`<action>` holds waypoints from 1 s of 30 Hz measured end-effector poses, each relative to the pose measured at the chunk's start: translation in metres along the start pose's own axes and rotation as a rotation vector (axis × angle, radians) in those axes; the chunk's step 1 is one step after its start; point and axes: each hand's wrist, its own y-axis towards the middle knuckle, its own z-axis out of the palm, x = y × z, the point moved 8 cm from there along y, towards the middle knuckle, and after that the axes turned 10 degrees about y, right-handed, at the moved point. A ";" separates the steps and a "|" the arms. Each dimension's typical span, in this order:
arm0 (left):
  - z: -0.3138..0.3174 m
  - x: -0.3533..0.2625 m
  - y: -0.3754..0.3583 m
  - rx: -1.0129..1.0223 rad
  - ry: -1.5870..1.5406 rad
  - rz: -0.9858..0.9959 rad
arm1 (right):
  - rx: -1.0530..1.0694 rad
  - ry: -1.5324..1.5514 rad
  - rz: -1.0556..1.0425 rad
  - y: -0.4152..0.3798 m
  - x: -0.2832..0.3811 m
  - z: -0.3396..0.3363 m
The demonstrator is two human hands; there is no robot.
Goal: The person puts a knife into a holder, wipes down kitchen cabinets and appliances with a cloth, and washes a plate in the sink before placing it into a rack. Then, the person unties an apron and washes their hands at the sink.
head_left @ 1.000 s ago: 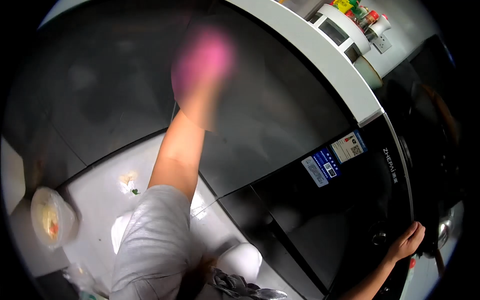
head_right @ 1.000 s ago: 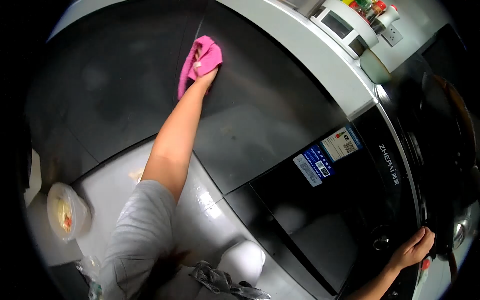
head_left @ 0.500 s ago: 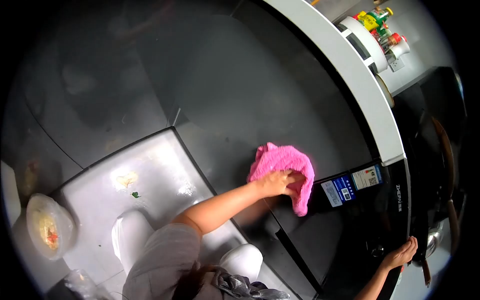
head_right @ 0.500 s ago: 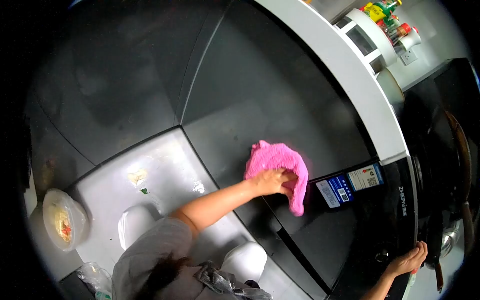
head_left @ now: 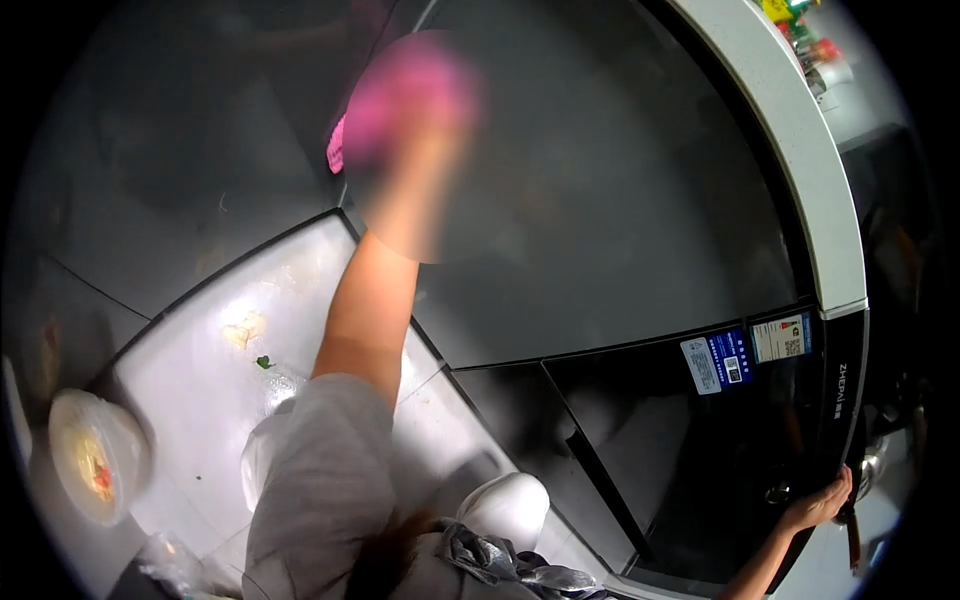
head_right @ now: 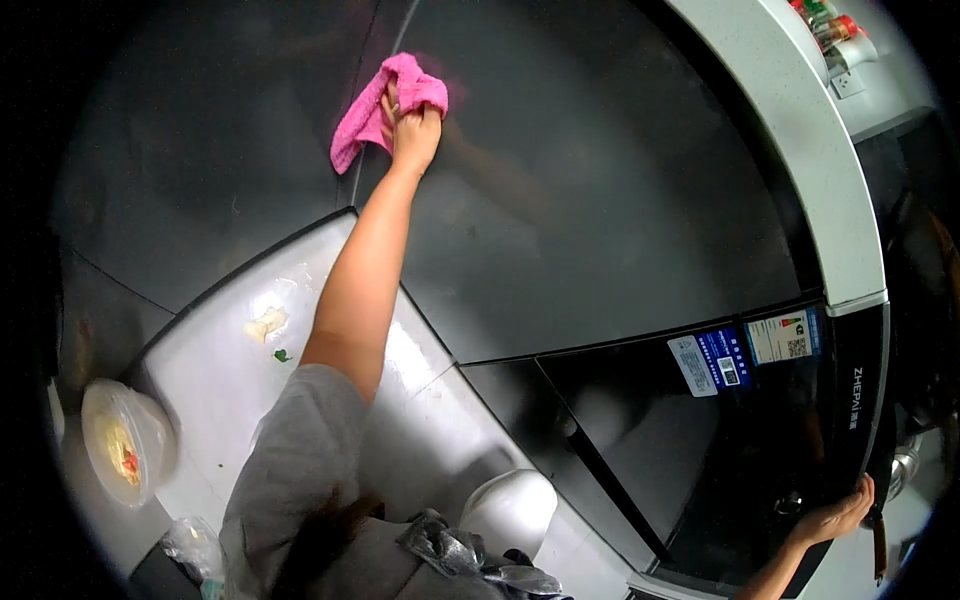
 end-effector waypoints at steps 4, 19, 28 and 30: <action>0.033 0.103 -0.058 0.001 0.141 -0.244 | -0.002 0.023 0.083 -0.003 -0.013 0.001; 0.008 -0.188 -0.215 0.298 0.049 0.876 | -0.019 0.111 0.095 0.001 0.004 -0.002; -0.024 -0.298 -0.139 0.176 -0.365 1.045 | -0.027 0.144 0.084 0.002 0.010 0.000; -0.041 -0.303 -0.122 0.031 0.026 1.302 | -0.021 0.125 0.089 0.002 0.003 -0.001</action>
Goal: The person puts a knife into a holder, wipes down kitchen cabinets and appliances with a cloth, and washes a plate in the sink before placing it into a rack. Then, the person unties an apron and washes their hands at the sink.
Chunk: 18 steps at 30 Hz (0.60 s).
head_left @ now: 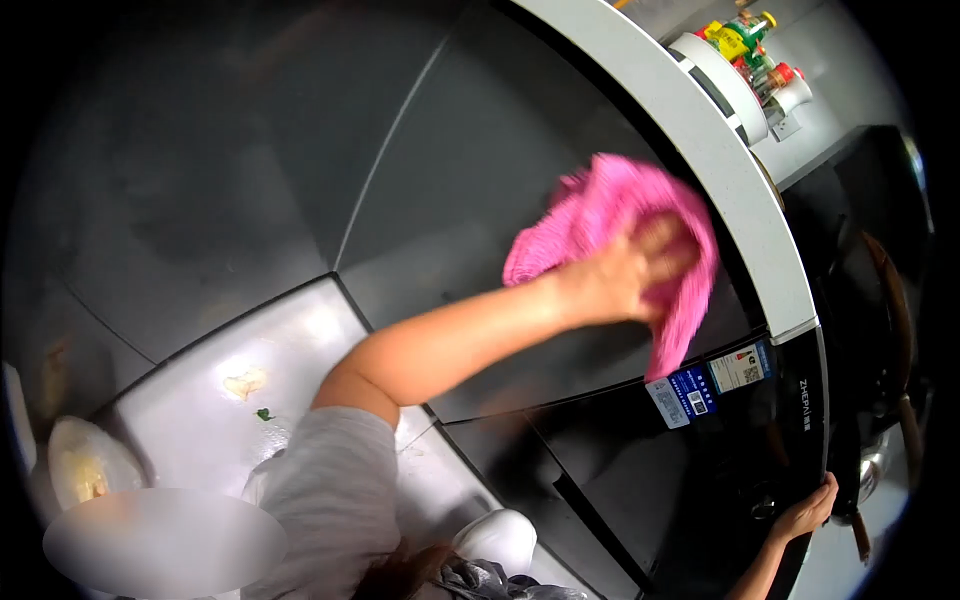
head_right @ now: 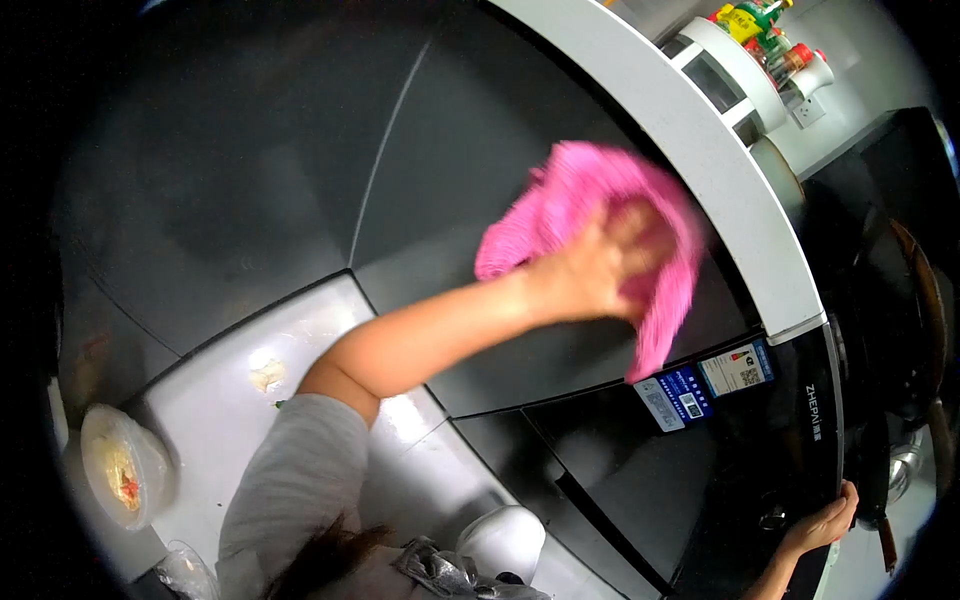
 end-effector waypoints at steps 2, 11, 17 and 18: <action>0.012 0.075 -0.004 0.068 -0.050 -0.400 | 0.011 -0.007 0.032 -0.005 -0.005 0.003; 0.004 0.196 -0.036 0.358 0.250 -0.905 | 0.046 0.021 0.119 -0.007 -0.016 0.002; 0.040 0.232 -0.173 -0.100 -0.145 -1.128 | 0.063 0.037 0.158 -0.009 -0.022 0.006; 0.045 0.215 -0.203 -0.021 -0.226 -1.204 | 0.078 0.023 0.137 -0.010 -0.023 0.006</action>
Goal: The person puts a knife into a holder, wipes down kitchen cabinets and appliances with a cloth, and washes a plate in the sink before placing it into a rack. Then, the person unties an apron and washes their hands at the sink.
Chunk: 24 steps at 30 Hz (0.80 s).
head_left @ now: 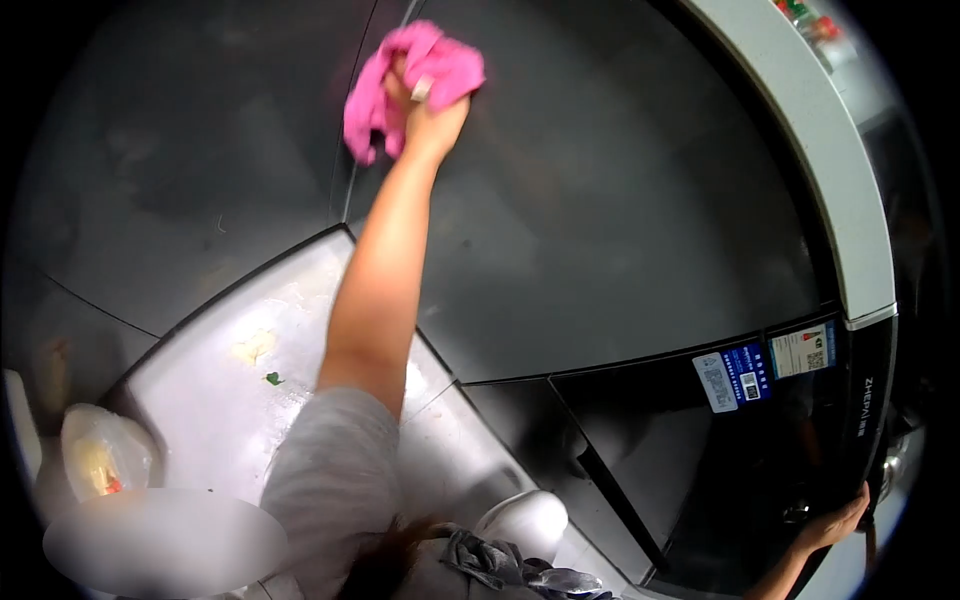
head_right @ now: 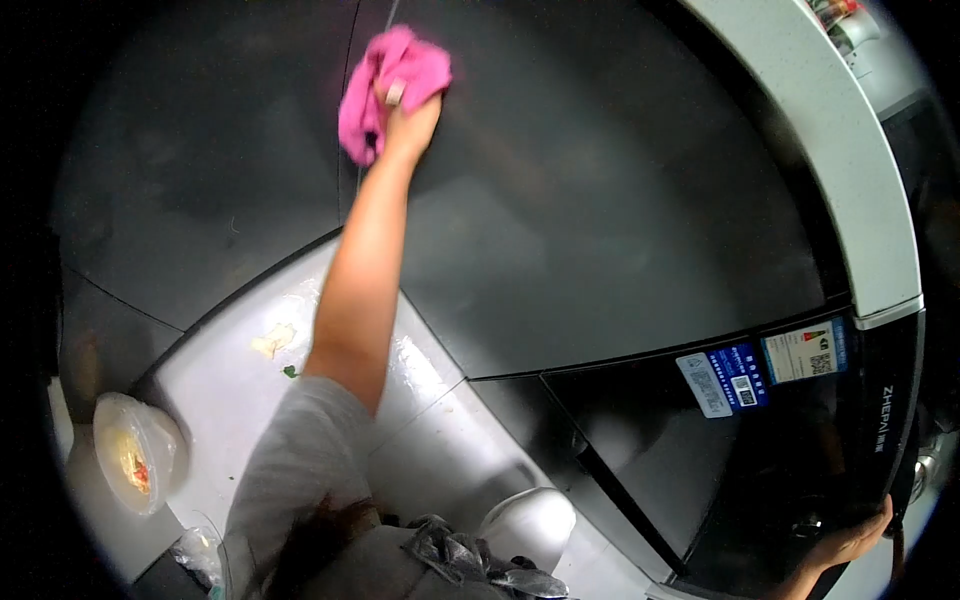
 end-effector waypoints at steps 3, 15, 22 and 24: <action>0.020 0.110 -0.087 0.019 -0.090 -0.358 | -0.038 0.031 0.063 -0.002 -0.001 -0.001; 0.056 0.302 -0.260 -0.011 -0.197 -1.089 | -0.058 -0.006 0.028 0.000 -0.007 -0.003; 0.063 0.111 -0.249 0.413 -0.003 -0.237 | -0.049 -0.020 0.075 0.000 -0.017 -0.004; 0.049 0.023 -0.227 0.033 0.151 0.055 | -0.069 -0.099 -0.021 0.001 -0.022 -0.008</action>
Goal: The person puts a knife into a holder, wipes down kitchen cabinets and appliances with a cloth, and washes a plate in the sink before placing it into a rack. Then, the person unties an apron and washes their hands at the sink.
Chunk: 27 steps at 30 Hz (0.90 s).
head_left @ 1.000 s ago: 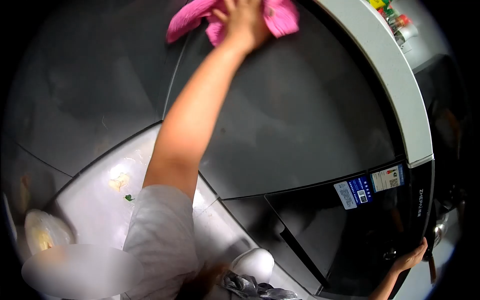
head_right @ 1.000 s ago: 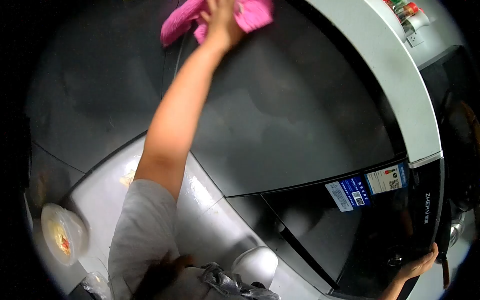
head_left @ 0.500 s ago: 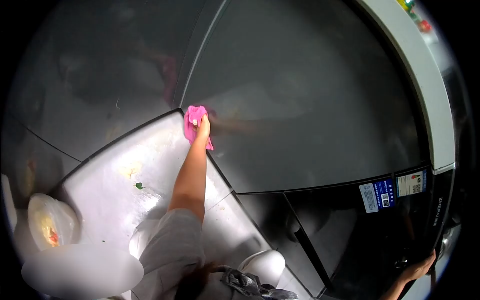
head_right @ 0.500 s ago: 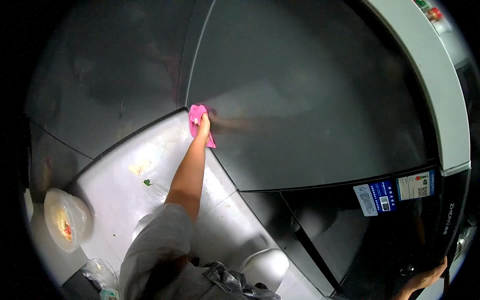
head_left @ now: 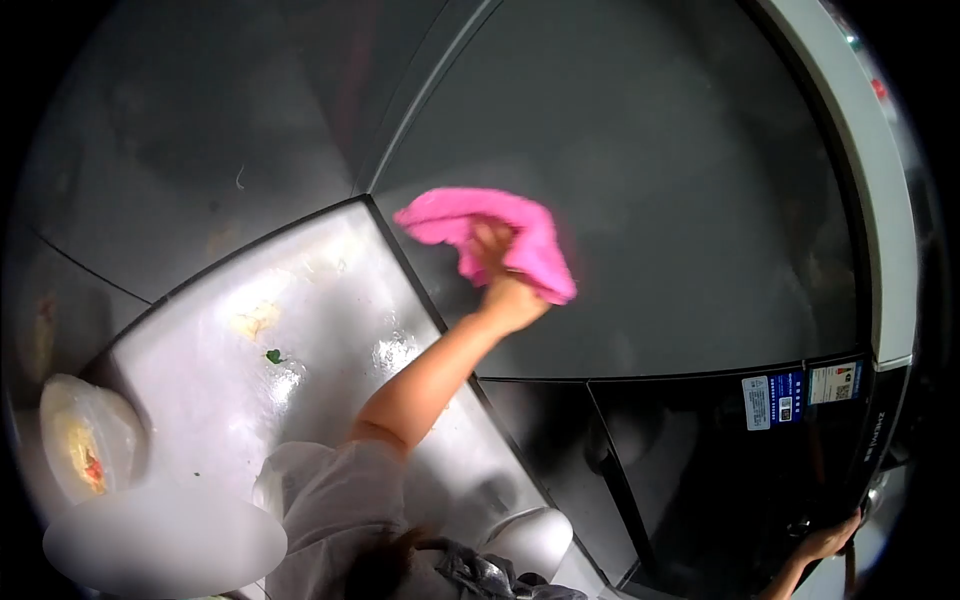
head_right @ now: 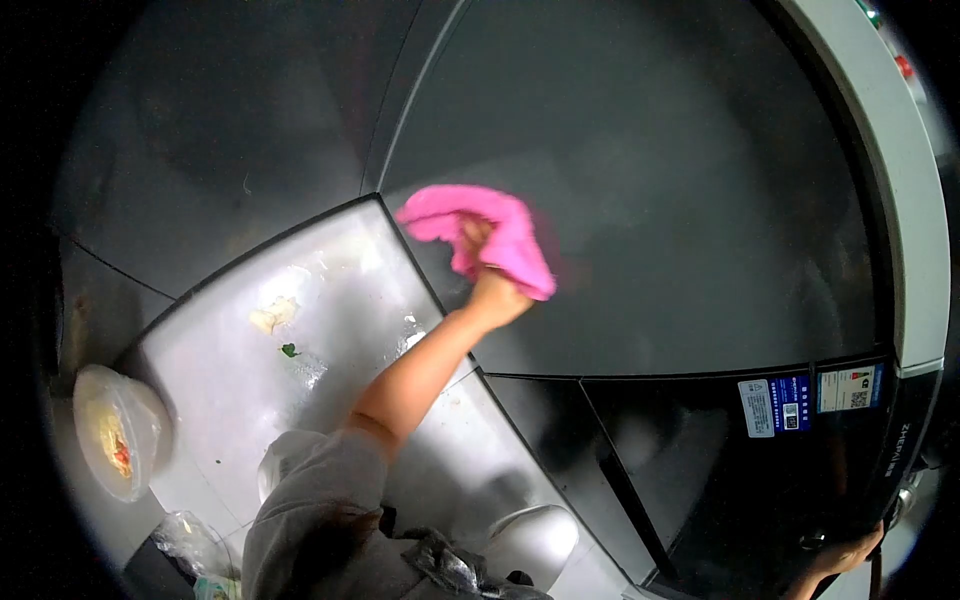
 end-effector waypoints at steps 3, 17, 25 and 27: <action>-0.030 -0.091 0.058 0.028 0.036 0.222 | 0.001 -0.014 -0.049 -0.001 -0.001 -0.001; 0.094 0.186 -0.182 0.291 -0.385 -1.100 | 0.011 -0.029 -0.114 -0.004 0.000 -0.001; 0.095 -0.010 -0.192 0.911 -0.367 -0.102 | 0.084 0.118 -0.056 -0.001 -0.001 0.002; 0.060 -0.080 -0.147 0.443 -0.134 0.124 | 0.046 0.132 -0.057 -0.001 0.002 0.002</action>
